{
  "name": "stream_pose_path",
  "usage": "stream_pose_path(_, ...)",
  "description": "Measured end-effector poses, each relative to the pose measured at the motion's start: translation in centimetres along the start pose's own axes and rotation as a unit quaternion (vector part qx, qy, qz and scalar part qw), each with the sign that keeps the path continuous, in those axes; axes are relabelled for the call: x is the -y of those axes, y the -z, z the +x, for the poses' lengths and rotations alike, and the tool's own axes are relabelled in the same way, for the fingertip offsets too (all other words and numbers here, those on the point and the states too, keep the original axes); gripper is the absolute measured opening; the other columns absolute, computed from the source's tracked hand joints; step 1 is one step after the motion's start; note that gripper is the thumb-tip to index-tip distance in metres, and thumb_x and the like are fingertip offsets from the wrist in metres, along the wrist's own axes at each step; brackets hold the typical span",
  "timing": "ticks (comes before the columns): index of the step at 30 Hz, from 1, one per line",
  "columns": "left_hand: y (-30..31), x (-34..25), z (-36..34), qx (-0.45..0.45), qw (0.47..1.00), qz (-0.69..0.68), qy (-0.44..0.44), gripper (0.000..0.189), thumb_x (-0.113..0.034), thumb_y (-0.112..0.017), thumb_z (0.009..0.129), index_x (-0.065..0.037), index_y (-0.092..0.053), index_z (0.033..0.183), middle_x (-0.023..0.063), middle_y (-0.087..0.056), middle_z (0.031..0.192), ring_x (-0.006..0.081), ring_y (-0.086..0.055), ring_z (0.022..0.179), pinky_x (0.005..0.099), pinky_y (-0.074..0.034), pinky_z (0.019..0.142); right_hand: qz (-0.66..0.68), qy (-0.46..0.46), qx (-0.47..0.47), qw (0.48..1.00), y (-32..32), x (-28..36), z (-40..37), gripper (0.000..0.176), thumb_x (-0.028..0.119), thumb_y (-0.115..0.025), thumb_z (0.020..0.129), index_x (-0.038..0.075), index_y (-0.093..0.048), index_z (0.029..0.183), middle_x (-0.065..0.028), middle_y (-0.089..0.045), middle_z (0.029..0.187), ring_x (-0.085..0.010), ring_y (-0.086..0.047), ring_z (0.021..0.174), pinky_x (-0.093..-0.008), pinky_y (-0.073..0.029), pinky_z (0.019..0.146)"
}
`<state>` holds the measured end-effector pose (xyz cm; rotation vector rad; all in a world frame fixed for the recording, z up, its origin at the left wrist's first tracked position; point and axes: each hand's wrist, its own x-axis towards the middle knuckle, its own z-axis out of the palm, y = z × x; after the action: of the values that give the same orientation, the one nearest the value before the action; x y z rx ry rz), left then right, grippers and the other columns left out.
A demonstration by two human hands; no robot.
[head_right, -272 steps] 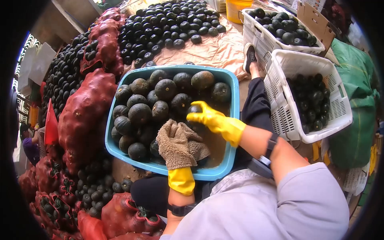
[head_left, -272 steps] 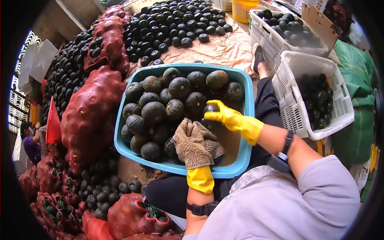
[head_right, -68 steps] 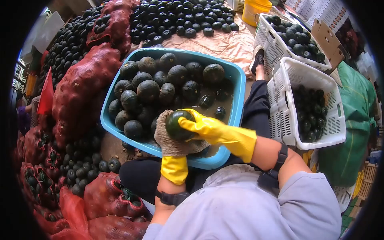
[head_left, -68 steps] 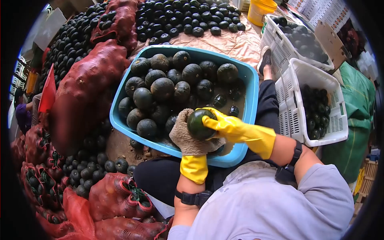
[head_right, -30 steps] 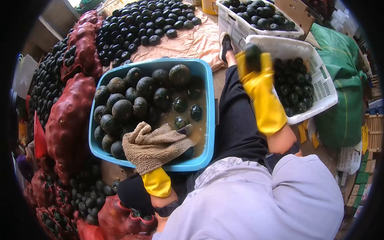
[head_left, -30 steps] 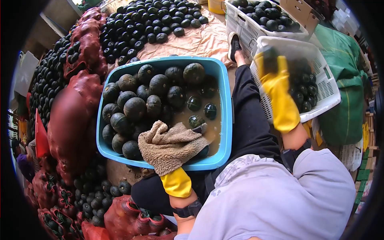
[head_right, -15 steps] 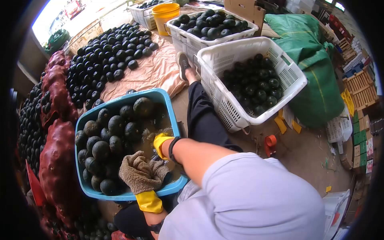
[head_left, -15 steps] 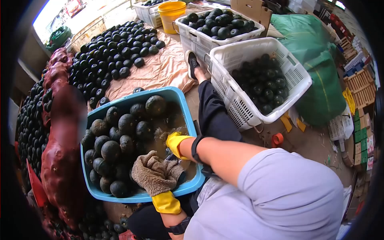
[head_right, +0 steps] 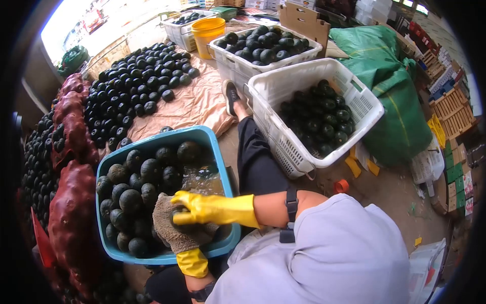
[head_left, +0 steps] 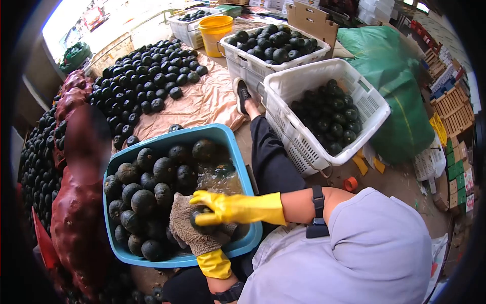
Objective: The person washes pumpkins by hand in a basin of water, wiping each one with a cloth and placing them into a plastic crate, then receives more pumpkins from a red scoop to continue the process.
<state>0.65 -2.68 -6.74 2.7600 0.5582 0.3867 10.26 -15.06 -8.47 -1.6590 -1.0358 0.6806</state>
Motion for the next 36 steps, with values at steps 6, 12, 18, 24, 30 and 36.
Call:
stream_pose_path(6, 0.5, -3.4, -3.5, -0.033, 0.986, -0.125, 0.102, 0.04, -0.02, -0.07, 0.097, -0.002, -0.059, 0.131, 0.0157, -0.068, 0.128, 0.0338, -0.066, 0.123, 0.0427, -0.05, 0.108, -0.009, -0.065, -0.166, 0.984, -3.3, -2.9, 7.0, 0.058, 0.033, -0.085, 0.091, 0.007, -0.065, 0.138, -0.0226, -0.063, 0.144, -0.0423, -0.059, 0.136, -0.0485, -0.046, 0.117)
stream_pose_path(12, 1.7, -0.3, -3.0, -0.135, 0.931, -0.323, 0.1, 0.047, -0.013, -0.073, 0.095, -0.001, -0.057, 0.137, 0.018, -0.067, 0.133, 0.0345, -0.066, 0.123, 0.0424, -0.051, 0.107, -0.096, 0.28, 0.039, 0.954, -4.7, 2.0, 1.0, 0.057, 0.027, -0.088, 0.087, 0.012, -0.067, 0.138, -0.0166, -0.065, 0.143, -0.0369, -0.058, 0.139, -0.05, -0.042, 0.12)
stream_pose_path(18, 0.1, -0.5, -1.9, -0.206, 0.89, -0.395, 0.094, 0.055, -0.015, -0.077, 0.091, -0.001, -0.057, 0.14, 0.019, -0.067, 0.132, 0.0356, -0.067, 0.12, 0.0436, -0.053, 0.105, 0.001, 0.219, 0.029, 0.975, -2.0, 0.5, 5.5, 0.053, 0.026, -0.082, 0.095, 0.007, -0.065, 0.141, -0.0186, -0.058, 0.151, -0.0351, -0.055, 0.142, -0.0467, -0.041, 0.121)
stream_pose_path(24, -3.0, 3.0, -1.3, -0.189, 0.963, -0.186, 0.052, 0.06, -0.025, -0.086, 0.079, -0.005, -0.063, 0.132, 0.0203, -0.068, 0.12, 0.0429, -0.066, 0.115, 0.0461, -0.055, 0.099, -0.176, 0.118, -0.023, 0.977, -2.8, 1.9, 4.0, 0.05, 0.025, -0.078, 0.098, 0.008, -0.066, 0.143, -0.0216, -0.066, 0.143, -0.0398, -0.06, 0.137, -0.0461, -0.043, 0.12)
stream_pose_path(30, -1.0, 2.7, -3.7, -0.179, 0.967, -0.179, -0.004, 0.073, -0.039, -0.095, 0.063, -0.011, -0.067, 0.125, 0.0132, -0.069, 0.113, 0.0389, -0.068, 0.107, 0.0479, -0.055, 0.093, 0.421, -0.138, -0.029, 0.896, -3.3, 1.5, 2.5, 0.047, 0.023, -0.076, 0.103, 0.01, -0.063, 0.146, -0.0077, -0.068, 0.129, -0.0117, -0.065, 0.11, -0.0296, -0.052, 0.103)
stream_pose_path(36, 1.4, 0.9, -3.7, -0.17, 0.949, -0.232, 0.132, 0.082, -0.031, -0.1, 0.061, -0.008, -0.066, 0.132, 0.0182, -0.071, 0.131, 0.038, -0.067, 0.124, 0.0442, -0.053, 0.108, -0.116, 0.139, 0.053, 0.982, 0.3, 1.3, 3.1, 0.08, 0.022, -0.084, 0.092, 0.007, -0.047, 0.161, -0.0236, -0.062, 0.145, -0.0374, -0.059, 0.136, -0.0443, -0.046, 0.118)
